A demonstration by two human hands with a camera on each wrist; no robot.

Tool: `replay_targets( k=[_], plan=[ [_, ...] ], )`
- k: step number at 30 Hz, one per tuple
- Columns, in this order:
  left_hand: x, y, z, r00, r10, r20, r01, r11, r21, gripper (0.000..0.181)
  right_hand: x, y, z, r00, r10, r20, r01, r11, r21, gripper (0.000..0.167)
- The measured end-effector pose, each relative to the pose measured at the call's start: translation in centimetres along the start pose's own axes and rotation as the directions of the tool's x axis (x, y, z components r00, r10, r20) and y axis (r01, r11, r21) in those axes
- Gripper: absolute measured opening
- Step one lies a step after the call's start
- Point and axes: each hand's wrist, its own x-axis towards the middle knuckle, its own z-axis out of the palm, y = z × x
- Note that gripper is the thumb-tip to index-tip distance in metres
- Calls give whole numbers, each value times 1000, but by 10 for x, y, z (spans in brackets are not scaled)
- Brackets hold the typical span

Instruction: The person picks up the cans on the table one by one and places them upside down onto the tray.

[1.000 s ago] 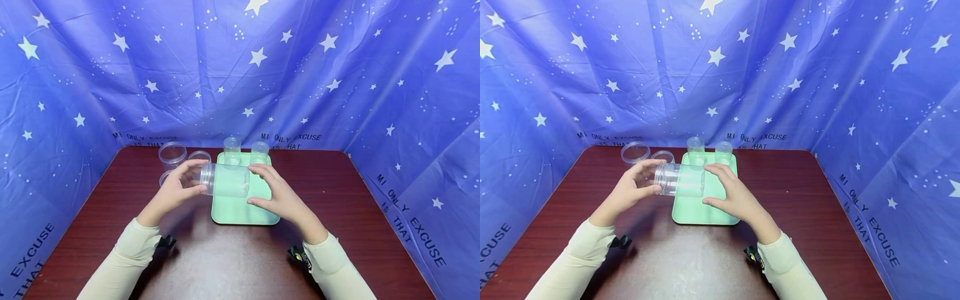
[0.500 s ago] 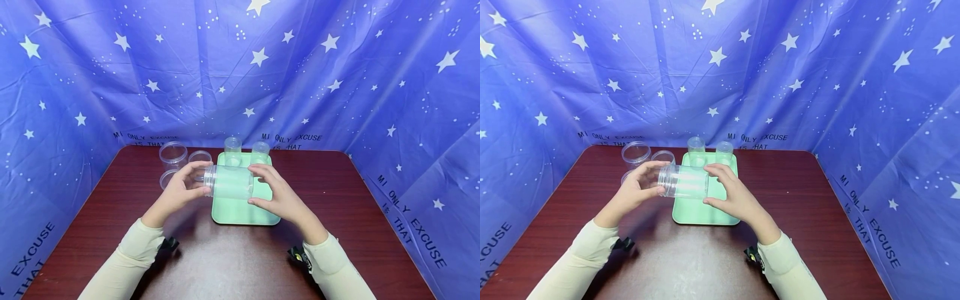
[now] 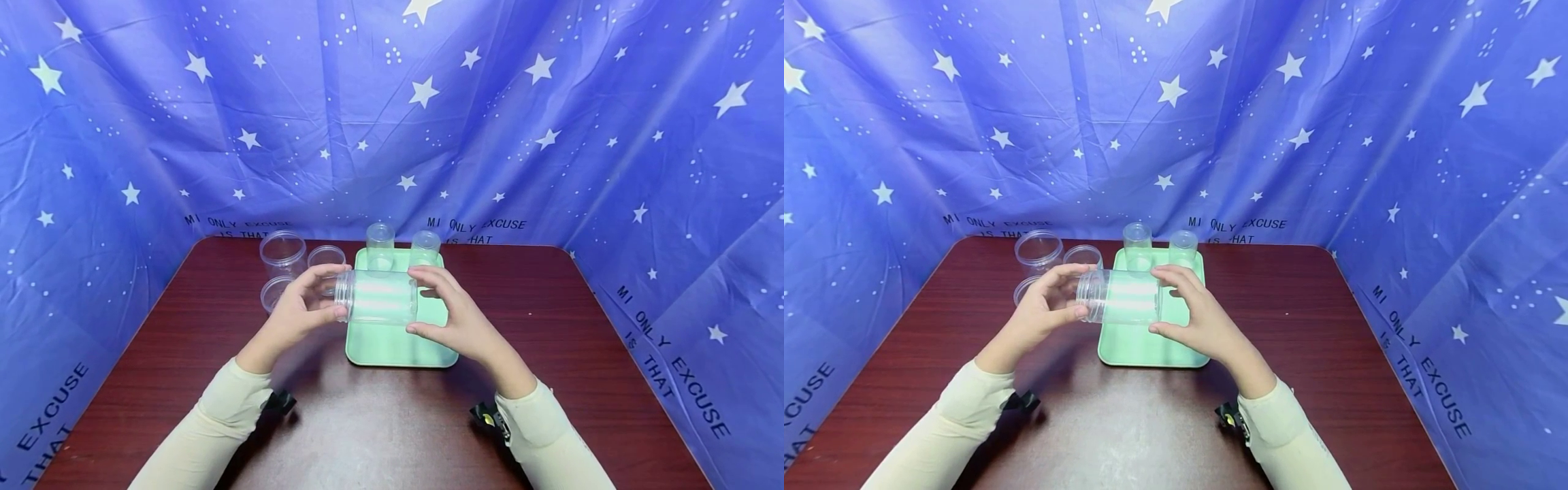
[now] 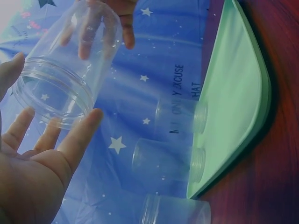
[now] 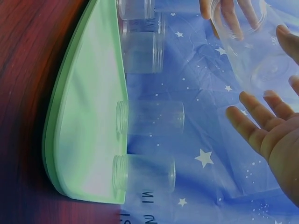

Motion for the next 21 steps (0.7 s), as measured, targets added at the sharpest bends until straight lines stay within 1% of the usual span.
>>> replay_targets(
  k=[4, 5, 8, 14, 17, 21],
  plan=[
    [0, -1, 1, 1000, 15, 5, -15, 999, -39, 65, 1, -2, 0, 1000, -6, -10, 6, 1000, 14, 88],
    [0, -2, 2, 1000, 18, 5, -17, 999, -46, 65, 0, 2, 1, 1000, -13, -12, 13, 1000, 19, 89],
    [1, -4, 2, 999, 34, 11, -33, 997, -64, 65, 0, 2, 0, 999, -37, -11, 37, 999, 30, 90],
    [1, -5, 4, 999, 38, 24, -35, 995, -93, 64, -1, -1, -4, 999, -51, 1, 51, 999, 6, 90],
    [1, -5, 5, 999, 34, 29, -31, 995, -96, 64, -1, -2, -6, 999, -44, -2, 44, 999, -10, 89],
    [0, -5, 6, 999, 37, 35, -35, 996, -80, 64, -1, -2, -7, 999, -38, -7, 38, 999, -25, 88]
  ],
)
